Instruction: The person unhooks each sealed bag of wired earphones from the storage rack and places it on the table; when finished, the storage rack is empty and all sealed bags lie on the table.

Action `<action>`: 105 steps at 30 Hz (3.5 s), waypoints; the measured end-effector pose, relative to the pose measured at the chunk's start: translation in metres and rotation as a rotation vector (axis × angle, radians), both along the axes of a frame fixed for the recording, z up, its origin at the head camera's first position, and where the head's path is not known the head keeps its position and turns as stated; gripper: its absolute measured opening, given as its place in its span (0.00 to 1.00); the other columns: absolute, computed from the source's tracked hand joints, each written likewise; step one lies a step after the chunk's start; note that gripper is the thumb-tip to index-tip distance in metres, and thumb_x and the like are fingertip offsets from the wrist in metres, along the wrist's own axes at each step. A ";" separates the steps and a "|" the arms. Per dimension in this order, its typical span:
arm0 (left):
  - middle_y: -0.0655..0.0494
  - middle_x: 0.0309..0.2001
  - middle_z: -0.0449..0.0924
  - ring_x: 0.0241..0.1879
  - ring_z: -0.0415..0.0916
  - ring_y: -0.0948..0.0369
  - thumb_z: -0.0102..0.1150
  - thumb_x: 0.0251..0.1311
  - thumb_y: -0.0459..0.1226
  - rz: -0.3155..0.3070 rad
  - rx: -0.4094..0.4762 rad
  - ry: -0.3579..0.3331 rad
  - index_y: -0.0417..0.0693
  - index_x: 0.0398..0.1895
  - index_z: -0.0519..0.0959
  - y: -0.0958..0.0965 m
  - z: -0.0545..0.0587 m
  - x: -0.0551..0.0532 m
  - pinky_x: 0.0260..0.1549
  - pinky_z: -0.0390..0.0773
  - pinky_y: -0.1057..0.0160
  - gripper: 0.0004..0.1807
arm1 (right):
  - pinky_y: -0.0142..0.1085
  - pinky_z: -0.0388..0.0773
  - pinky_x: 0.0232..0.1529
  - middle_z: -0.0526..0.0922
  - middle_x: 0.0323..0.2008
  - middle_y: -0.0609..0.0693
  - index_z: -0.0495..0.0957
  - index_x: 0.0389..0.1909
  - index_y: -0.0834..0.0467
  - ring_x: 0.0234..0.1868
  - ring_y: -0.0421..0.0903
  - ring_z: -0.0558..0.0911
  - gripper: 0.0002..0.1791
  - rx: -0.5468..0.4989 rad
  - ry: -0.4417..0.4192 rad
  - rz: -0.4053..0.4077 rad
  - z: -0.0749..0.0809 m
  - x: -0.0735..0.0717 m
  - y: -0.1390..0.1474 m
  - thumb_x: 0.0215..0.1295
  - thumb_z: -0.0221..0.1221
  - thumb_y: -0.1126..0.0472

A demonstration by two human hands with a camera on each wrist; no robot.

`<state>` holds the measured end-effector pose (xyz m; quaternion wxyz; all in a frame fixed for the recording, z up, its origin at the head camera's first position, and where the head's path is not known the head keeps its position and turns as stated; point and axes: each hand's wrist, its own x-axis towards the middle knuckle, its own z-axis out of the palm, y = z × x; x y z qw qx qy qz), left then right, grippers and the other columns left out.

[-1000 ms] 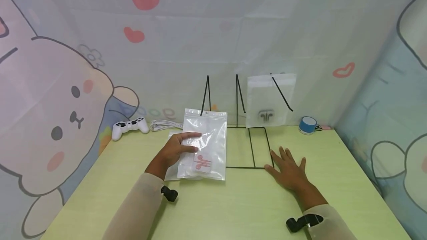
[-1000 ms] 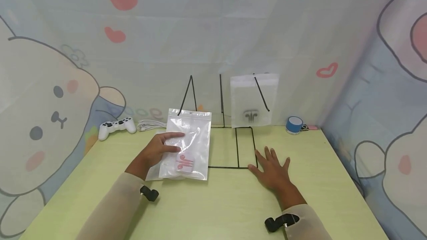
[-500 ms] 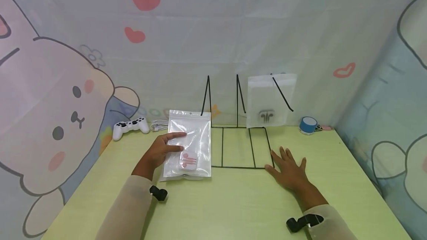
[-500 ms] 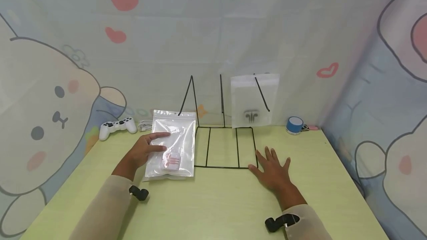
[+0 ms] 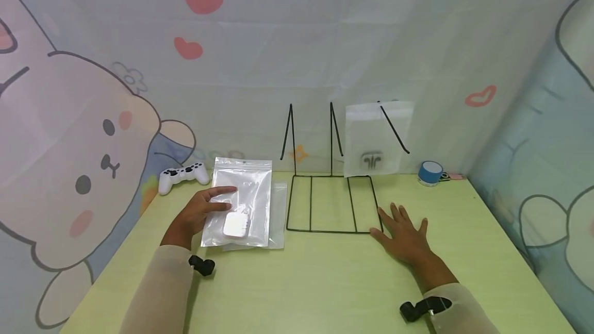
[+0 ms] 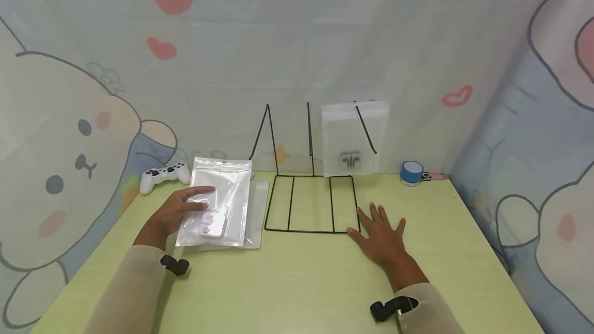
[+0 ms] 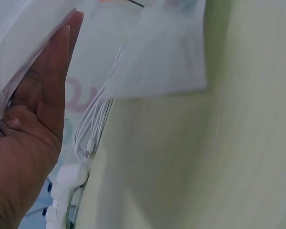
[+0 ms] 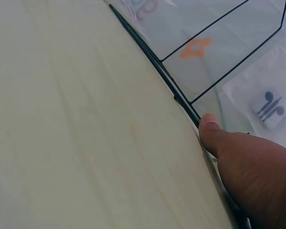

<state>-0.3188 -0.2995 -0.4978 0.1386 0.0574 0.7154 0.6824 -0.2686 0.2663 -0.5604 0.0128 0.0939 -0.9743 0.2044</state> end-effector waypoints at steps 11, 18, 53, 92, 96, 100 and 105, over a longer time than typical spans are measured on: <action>0.59 0.53 0.86 0.46 0.89 0.61 0.67 0.71 0.26 0.019 0.056 -0.063 0.61 0.66 0.86 -0.040 -0.011 0.002 0.46 0.91 0.60 0.26 | 0.87 0.27 0.72 0.49 0.89 0.65 0.58 0.88 0.50 0.89 0.71 0.45 0.47 0.003 0.001 0.000 0.000 -0.001 0.000 0.80 0.46 0.25; 0.60 0.50 0.86 0.44 0.89 0.60 0.69 0.71 0.30 0.061 -0.032 -0.097 0.67 0.65 0.85 -0.058 -0.015 0.004 0.44 0.91 0.60 0.26 | 0.86 0.25 0.72 0.48 0.89 0.65 0.58 0.88 0.49 0.89 0.70 0.45 0.47 -0.002 -0.007 -0.003 0.001 0.000 0.001 0.80 0.46 0.25; 0.37 0.82 0.66 0.70 0.72 0.45 0.78 0.64 0.51 0.112 -0.632 0.056 0.49 0.78 0.76 -0.103 -0.010 0.004 0.66 0.73 0.48 0.41 | 0.86 0.26 0.73 0.49 0.88 0.66 0.59 0.88 0.51 0.89 0.71 0.46 0.46 -0.026 0.004 0.006 0.007 0.003 -0.001 0.81 0.49 0.27; 0.36 0.90 0.42 0.87 0.39 0.28 0.78 0.63 0.55 0.017 -0.880 0.368 0.47 0.87 0.60 -0.040 0.005 0.004 0.79 0.48 0.21 0.55 | 0.86 0.25 0.72 0.49 0.89 0.66 0.58 0.88 0.50 0.89 0.71 0.45 0.46 -0.027 0.006 -0.002 0.002 0.004 0.000 0.81 0.48 0.27; 0.37 0.90 0.43 0.87 0.41 0.29 0.76 0.64 0.57 -0.016 -0.881 0.380 0.50 0.88 0.59 -0.019 0.007 0.005 0.79 0.49 0.21 0.55 | 0.86 0.25 0.72 0.49 0.89 0.66 0.59 0.88 0.50 0.89 0.70 0.45 0.46 -0.030 0.002 -0.002 0.002 0.004 0.000 0.81 0.49 0.27; 0.36 0.89 0.46 0.87 0.42 0.30 0.75 0.64 0.58 -0.030 -0.893 0.395 0.50 0.88 0.60 0.001 0.007 0.006 0.79 0.43 0.20 0.55 | 0.86 0.25 0.73 0.49 0.88 0.66 0.59 0.88 0.51 0.89 0.71 0.46 0.46 -0.036 0.006 0.000 0.002 0.004 -0.001 0.81 0.49 0.27; 0.34 0.88 0.49 0.87 0.47 0.31 0.73 0.65 0.60 -0.033 -0.958 0.422 0.51 0.88 0.60 0.028 0.007 0.009 0.78 0.39 0.18 0.54 | 0.86 0.25 0.72 0.49 0.88 0.66 0.60 0.87 0.51 0.89 0.71 0.46 0.46 -0.033 0.009 -0.001 0.005 0.005 -0.001 0.81 0.49 0.27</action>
